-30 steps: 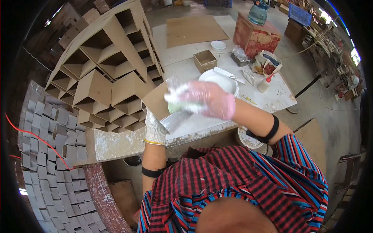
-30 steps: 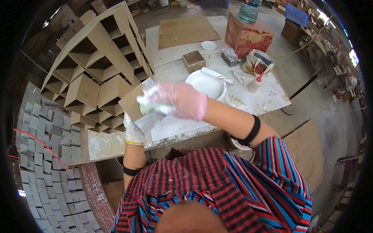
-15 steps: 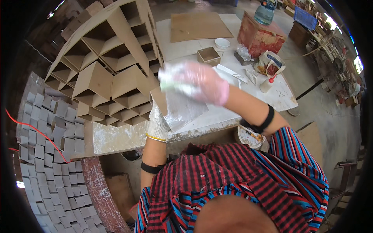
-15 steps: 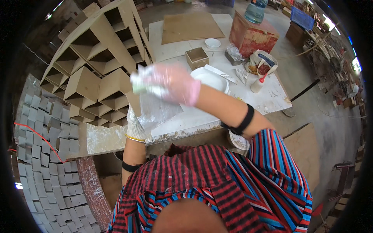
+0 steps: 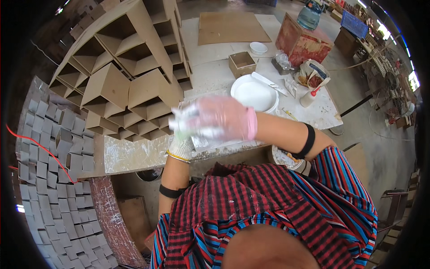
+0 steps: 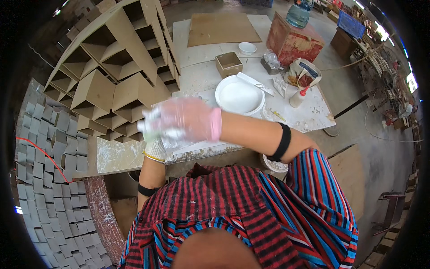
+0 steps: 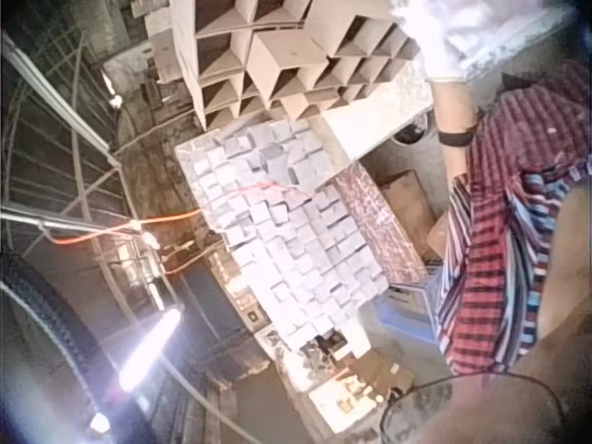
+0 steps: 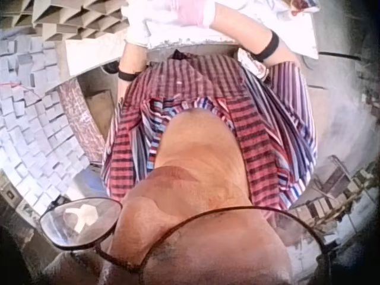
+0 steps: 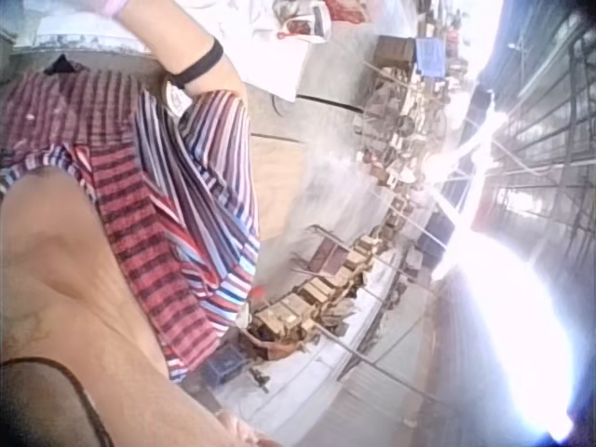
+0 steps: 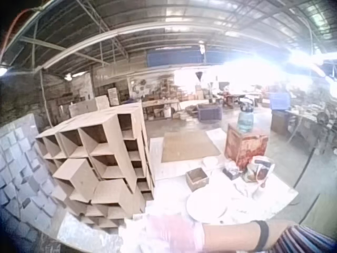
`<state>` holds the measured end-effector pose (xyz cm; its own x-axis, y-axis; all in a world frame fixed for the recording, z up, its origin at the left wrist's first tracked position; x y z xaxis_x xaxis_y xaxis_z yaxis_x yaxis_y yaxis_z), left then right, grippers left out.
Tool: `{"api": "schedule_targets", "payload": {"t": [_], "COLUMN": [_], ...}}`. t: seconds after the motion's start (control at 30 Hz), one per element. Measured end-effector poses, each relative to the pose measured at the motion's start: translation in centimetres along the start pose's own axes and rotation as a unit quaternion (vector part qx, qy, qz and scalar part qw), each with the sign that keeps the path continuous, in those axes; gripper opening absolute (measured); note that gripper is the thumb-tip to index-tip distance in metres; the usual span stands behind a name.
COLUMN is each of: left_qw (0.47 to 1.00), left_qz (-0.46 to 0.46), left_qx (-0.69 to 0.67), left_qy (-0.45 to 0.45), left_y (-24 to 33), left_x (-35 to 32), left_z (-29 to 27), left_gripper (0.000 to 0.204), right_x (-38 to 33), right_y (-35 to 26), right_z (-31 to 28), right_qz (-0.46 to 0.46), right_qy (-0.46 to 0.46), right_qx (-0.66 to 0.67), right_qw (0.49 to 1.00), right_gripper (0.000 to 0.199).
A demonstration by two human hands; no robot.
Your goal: The recorder is applying a white liquid finish or paint to small wooden box components using a cloth.
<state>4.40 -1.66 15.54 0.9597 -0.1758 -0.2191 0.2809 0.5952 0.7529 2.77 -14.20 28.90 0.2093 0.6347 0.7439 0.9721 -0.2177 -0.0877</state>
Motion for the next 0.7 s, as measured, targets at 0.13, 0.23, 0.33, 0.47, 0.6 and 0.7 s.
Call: {"api": "schedule_targets", "payload": {"t": [0.13, 0.23, 0.33, 0.47, 0.6, 0.7], "left_qw": [0.998, 0.996, 0.995, 0.991, 0.998, 0.999], "left_qz": [-0.017, -0.016, -0.005, 0.021, 0.009, 0.014], "left_qx": [-0.048, -0.075, -0.098, -0.109, -0.062, -0.040], "left_qy": [0.036, 0.045, -0.015, -0.068, -0.017, 0.011], "left_y": [-0.1, 0.0, -0.3, 0.3, 0.5, 0.9], "left_x": [-2.2, -2.5, -1.4, -1.5, -0.2, 0.6], "left_z": [0.5, -1.2, -1.4, -0.5, -0.9, -0.1], "left_gripper": [0.055, 0.055, 0.053, 0.051, 0.050, 0.049], "right_x": [1.3, 1.8, 0.6, -1.6, -1.4, 1.1], "right_y": [5.0, 4.2, 2.6, -2.1, -2.5, 1.7], "right_z": [0.0, 0.0, 0.5, 2.0, 0.6, 0.4], "right_qz": [0.067, 0.047, 0.068, -0.016, -0.043, -0.020], "right_qy": [0.073, 0.075, 0.015, -0.069, -0.019, 0.046], "right_qx": [0.038, 0.067, 0.028, 0.029, 0.089, 0.091], "right_qw": [0.994, 0.994, 0.997, 0.997, 0.995, 0.995], "right_gripper": [0.039, 0.040, 0.044, 0.050, 0.047, 0.041]}}
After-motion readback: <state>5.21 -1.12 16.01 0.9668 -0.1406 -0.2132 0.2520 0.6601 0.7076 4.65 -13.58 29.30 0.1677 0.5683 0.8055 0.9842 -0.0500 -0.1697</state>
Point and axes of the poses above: each hand's wrist, its own x-axis towards the middle knuckle, its own z-axis out of the palm, y = z × x, the point moved 5 cm from there along x, towards the middle knuckle, and after that the axes turned 8 degrees about -x, right-handed, at the moved point
